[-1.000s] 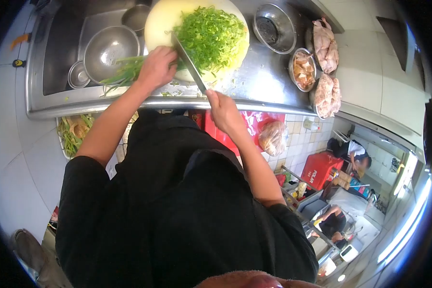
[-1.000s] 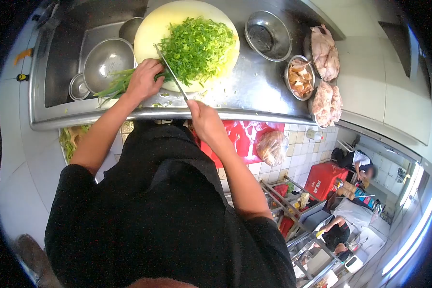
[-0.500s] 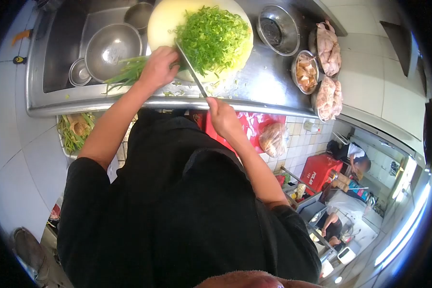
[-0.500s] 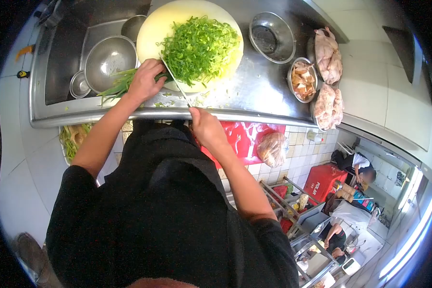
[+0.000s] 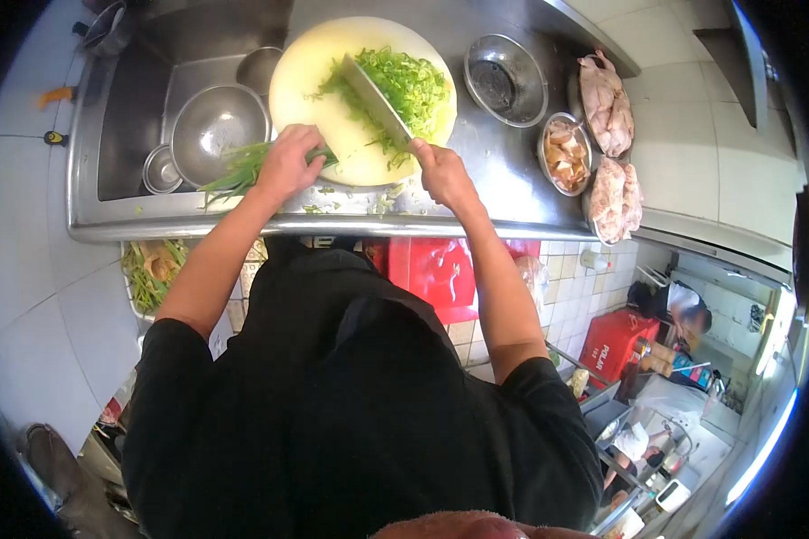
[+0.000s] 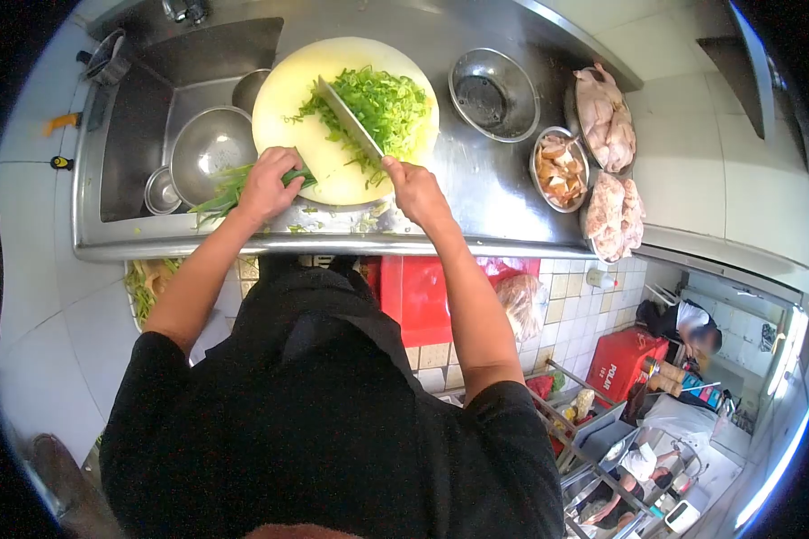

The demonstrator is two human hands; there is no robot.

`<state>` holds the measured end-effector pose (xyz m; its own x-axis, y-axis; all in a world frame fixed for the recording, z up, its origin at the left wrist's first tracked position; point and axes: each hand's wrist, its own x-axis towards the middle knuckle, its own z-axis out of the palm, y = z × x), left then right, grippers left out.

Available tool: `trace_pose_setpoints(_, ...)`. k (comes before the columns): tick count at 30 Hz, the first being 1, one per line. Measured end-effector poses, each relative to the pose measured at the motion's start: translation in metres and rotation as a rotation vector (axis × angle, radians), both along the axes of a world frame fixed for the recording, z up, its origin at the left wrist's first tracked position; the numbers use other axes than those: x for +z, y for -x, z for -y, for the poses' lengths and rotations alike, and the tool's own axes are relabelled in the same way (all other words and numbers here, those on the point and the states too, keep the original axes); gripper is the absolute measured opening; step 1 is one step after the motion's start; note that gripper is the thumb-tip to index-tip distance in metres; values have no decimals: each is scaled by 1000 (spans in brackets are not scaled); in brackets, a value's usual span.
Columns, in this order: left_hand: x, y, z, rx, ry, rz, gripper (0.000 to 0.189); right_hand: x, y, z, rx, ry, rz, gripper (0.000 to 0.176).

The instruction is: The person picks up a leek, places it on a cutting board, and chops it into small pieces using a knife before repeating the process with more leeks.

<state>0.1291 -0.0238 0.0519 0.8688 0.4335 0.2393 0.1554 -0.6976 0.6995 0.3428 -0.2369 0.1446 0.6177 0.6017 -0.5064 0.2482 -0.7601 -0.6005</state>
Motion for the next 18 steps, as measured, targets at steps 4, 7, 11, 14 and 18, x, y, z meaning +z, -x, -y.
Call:
trace_pose_setpoints(4,-5,-4,3,23,-16,40,25,23,-7,-4,-151,-85,-165,64)
trace_pose_setpoints(7,-5,-10,5,51,-28,58,24,38,-13,-3,-214,-150,-180,64)
trace_pose_setpoints(11,-6,-22,11,53,-9,73,23,16,-33,1,-95,-202,92,56)
trace_pose_setpoints(14,-5,-28,14,40,-18,98,23,18,-29,-14,26,-100,427,55)
trace_pose_setpoints(18,-6,-33,16,5,-12,108,23,-5,-35,-34,193,-109,541,55)
